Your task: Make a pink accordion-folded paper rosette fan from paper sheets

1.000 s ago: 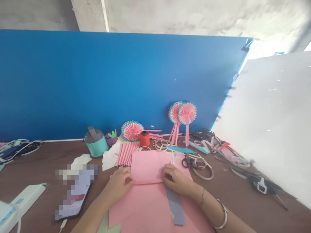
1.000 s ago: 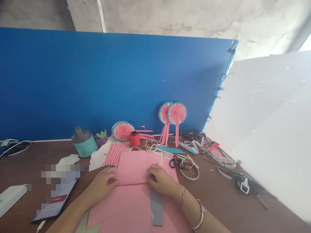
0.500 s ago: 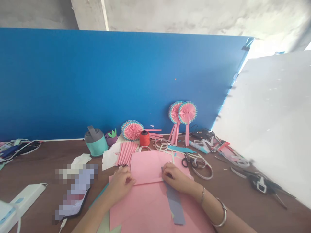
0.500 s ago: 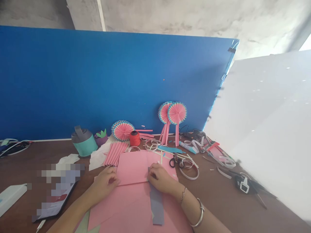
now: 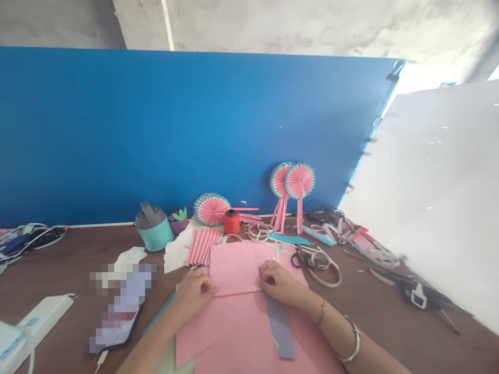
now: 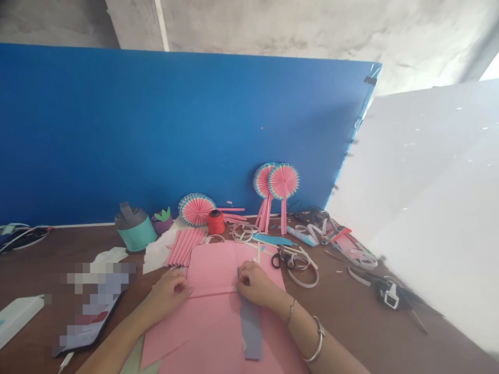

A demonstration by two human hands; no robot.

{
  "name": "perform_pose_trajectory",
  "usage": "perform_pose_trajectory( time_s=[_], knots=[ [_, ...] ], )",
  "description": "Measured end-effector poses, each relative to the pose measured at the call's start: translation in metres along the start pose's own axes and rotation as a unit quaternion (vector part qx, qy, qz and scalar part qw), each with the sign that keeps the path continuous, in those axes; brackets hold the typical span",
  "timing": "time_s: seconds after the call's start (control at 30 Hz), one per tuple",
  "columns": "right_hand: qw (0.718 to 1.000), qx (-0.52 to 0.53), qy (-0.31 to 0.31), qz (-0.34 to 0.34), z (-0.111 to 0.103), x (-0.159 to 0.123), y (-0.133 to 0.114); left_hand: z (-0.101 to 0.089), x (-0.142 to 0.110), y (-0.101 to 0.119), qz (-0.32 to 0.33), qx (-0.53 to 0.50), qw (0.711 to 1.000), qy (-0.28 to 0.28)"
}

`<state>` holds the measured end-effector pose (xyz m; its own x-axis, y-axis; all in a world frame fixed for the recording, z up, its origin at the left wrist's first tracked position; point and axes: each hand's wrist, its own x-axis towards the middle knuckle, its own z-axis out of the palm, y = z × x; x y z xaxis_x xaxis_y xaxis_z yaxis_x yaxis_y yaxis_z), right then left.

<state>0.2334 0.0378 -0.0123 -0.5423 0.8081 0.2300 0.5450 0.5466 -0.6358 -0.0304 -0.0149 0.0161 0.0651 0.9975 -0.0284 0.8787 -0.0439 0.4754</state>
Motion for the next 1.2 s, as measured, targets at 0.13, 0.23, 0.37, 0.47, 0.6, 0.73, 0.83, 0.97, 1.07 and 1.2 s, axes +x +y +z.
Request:
perform_pose_trajectory(
  time_s=[0.13,0.23,0.37,0.47,0.6,0.73,0.83,0.97,1.07,1.2],
  knots=[
    [1.0,-0.005,0.002,-0.002,0.001,0.0,0.001,0.0,0.0,-0.001,-0.008,-0.002,1.0,-0.011],
    [1.0,-0.01,-0.001,0.007,-0.001,0.0,-0.002,0.001,0.0,-0.002,-0.014,0.003,1.0,-0.011],
    [1.0,-0.014,-0.007,0.014,-0.004,0.001,-0.008,0.0,0.0,0.0,-0.016,0.014,1.0,-0.007],
    [1.0,-0.016,-0.007,0.017,-0.005,0.001,-0.009,-0.001,-0.001,0.002,-0.02,0.024,1.0,-0.006],
    [1.0,-0.022,-0.009,0.021,-0.003,0.001,-0.007,-0.002,-0.001,0.003,-0.016,0.03,0.999,-0.008],
    [0.999,-0.026,-0.009,0.021,-0.002,0.001,-0.006,-0.002,-0.001,0.005,-0.016,0.046,0.999,-0.014],
    [0.999,-0.032,-0.013,0.024,-0.002,0.0,-0.007,-0.003,-0.002,0.006,-0.009,0.061,0.998,-0.02],
    [0.998,-0.056,-0.019,0.024,-0.002,-0.001,-0.008,-0.005,-0.004,0.006,0.007,0.086,0.996,-0.012],
    [0.995,-0.088,-0.017,0.032,-0.003,-0.002,-0.012,-0.005,-0.007,0.01,0.041,0.105,0.994,0.012],
    [0.989,-0.141,-0.026,0.024,-0.008,-0.006,-0.025,-0.005,-0.014,0.018,0.15,0.13,0.98,0.016]
  ],
)
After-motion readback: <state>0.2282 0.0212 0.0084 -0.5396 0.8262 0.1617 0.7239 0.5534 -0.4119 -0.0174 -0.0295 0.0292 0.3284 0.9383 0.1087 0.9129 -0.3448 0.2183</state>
